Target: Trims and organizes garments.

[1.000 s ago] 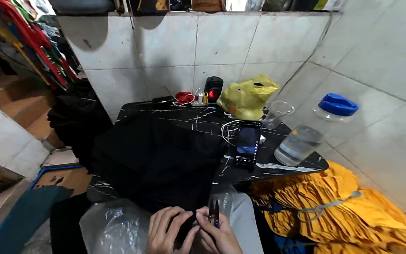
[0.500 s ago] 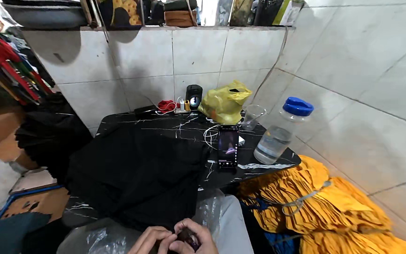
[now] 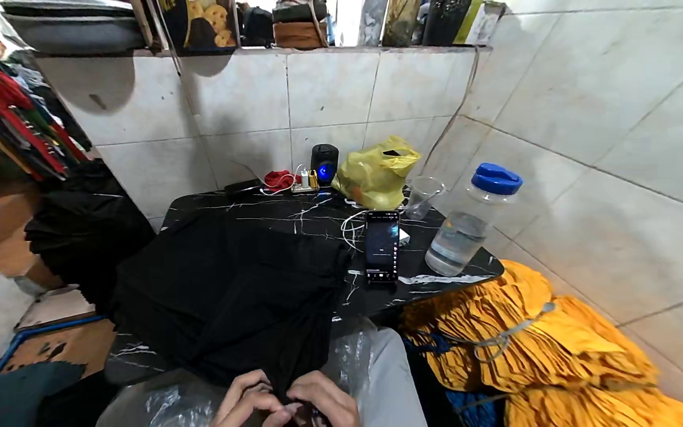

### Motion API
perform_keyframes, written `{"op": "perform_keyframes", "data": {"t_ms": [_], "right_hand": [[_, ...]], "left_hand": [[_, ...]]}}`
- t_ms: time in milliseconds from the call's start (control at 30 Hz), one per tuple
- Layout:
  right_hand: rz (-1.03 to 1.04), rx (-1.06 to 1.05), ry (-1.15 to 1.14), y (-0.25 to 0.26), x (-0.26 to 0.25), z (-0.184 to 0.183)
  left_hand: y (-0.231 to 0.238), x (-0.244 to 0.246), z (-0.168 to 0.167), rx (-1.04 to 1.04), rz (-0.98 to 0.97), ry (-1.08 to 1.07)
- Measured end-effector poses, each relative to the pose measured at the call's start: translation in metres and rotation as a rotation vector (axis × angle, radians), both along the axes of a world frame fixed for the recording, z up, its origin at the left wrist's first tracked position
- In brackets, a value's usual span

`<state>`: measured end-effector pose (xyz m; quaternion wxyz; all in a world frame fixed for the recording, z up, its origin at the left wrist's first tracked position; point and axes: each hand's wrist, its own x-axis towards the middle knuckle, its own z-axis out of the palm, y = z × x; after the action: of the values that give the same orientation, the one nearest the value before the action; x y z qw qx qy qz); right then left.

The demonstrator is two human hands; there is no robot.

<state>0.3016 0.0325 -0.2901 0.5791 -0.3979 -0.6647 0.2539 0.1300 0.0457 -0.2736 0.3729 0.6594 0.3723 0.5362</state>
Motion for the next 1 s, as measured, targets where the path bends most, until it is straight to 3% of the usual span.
{"op": "perform_keyframes", "data": {"t_ms": [233,367,633,833,1000], "right_hand": [[0.148,-0.235,0.237,0.003,0.008,0.002],[0.134,-0.297,0.289,-0.002,0.003,0.009],[0.095,-0.402,0.342,-0.006,0.006,0.015],[0.116,-0.357,0.236,-0.001,0.005,0.007],[-0.062,-0.202,0.009,-0.001,0.011,0.013]], "left_hand": [[0.002,-0.002,0.000,0.029,-0.106,0.042],[0.000,0.006,-0.002,0.053,0.015,-0.054],[-0.010,0.008,0.000,0.173,0.246,0.347],[-0.005,0.015,-0.003,0.163,0.176,0.110],[-0.008,0.024,-0.008,0.116,0.119,-0.017]]}}
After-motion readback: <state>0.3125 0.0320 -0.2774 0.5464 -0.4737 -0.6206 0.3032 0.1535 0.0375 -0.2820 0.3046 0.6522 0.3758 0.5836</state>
